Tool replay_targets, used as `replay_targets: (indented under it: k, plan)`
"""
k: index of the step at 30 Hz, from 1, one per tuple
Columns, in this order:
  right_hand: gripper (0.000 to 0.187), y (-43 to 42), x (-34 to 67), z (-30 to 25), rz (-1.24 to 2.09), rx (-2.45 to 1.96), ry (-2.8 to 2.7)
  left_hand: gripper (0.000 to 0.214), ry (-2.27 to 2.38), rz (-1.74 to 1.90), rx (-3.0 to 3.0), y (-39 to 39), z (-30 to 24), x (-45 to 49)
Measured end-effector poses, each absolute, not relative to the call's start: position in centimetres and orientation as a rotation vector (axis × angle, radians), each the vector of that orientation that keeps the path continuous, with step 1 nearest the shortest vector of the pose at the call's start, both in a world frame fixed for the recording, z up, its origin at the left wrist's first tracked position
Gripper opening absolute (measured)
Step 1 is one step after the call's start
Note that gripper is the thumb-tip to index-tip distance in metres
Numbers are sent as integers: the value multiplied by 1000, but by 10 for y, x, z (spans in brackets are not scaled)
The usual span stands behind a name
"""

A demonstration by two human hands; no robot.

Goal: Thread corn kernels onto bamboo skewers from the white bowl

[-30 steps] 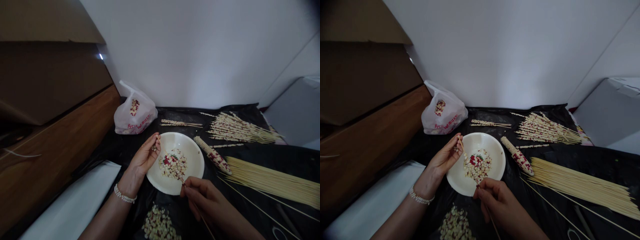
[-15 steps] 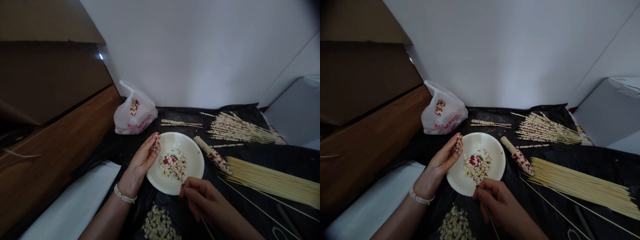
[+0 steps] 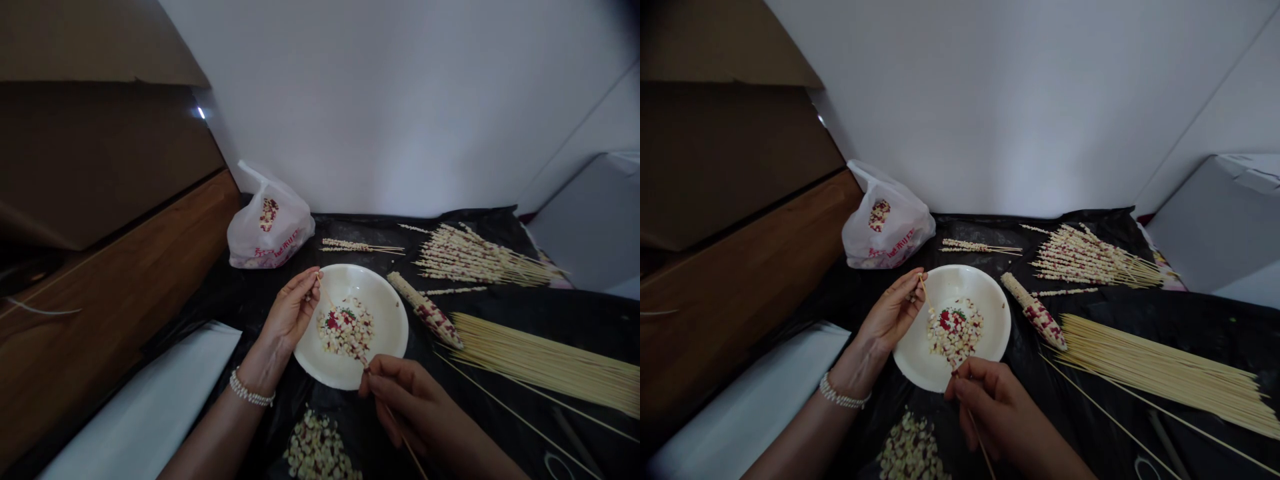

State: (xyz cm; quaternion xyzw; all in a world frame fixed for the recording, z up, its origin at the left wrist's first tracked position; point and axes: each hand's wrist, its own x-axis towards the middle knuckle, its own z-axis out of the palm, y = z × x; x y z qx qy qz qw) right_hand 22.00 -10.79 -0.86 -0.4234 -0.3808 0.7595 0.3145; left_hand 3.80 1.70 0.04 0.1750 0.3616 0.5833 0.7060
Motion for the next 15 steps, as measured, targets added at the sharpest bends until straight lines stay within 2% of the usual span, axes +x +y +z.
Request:
replay_targets:
  k: [7, 15]
  plan:
    - [29, -108, 219, -9, 1894, -1184, -1123, 13, 772, 1275, 279, 18, 7, 40]
    - [29, -108, 219, -8, 1907, -1168, -1122, 18, 697, 1147, 163, 20, 6, 35]
